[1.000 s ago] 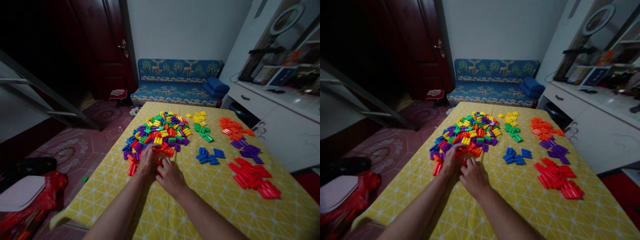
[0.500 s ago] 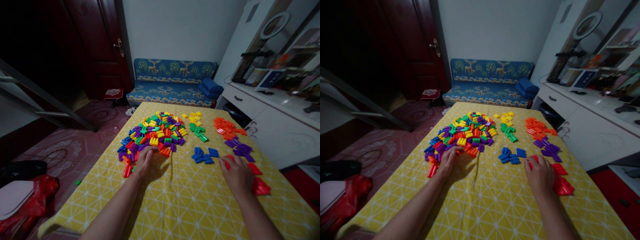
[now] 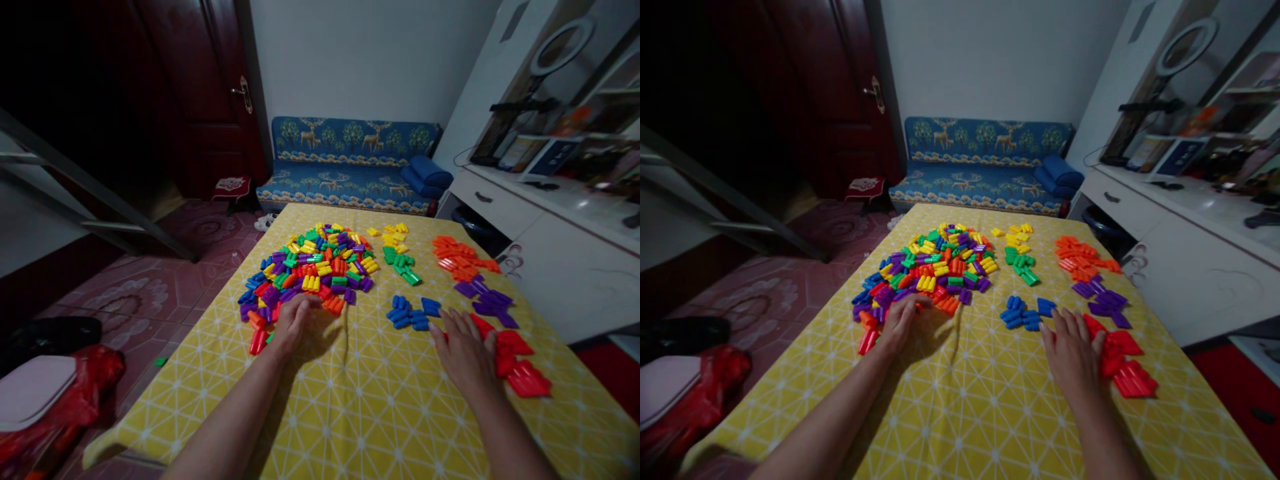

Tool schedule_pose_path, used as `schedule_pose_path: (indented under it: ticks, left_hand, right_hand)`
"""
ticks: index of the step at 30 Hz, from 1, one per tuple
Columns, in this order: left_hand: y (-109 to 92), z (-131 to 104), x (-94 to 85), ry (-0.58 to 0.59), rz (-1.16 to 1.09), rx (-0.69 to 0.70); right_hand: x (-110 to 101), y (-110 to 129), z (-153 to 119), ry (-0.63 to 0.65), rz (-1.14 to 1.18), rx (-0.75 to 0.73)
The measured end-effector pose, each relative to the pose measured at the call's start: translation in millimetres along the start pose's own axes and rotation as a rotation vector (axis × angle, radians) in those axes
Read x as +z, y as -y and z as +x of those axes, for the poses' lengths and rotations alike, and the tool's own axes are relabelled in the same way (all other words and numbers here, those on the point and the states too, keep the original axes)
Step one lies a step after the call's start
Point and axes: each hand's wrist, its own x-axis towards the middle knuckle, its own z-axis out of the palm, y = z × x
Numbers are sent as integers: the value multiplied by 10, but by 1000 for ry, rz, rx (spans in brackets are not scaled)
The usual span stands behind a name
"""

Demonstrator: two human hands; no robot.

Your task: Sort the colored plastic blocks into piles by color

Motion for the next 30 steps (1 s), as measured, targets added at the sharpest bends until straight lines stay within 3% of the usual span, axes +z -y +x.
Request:
schedule_pose_path:
  ticks: [10,14,17,20,25,30]
  left_hand:
    - [-31,7,17,28,-6,-54]
    - [-55,9,28,28,27,-58]
    - [-58,15,53,66,112,-45]
    - [-39,13,77,85,191,-26]
    - [16,1,70,113,249,-18]
    - [19,0,60,159,281,2]
  right_hand:
    - [-10,385,441,254,21,-34]
    - [-49,639,420,139,244,-79]
    - [-147,942,300,6,504,-238]
    - [-233,1287,226,-31,680,-390]
    - [-238,1689,324,41,629,-395]
    - [-153,1804,356,61,576,-354]
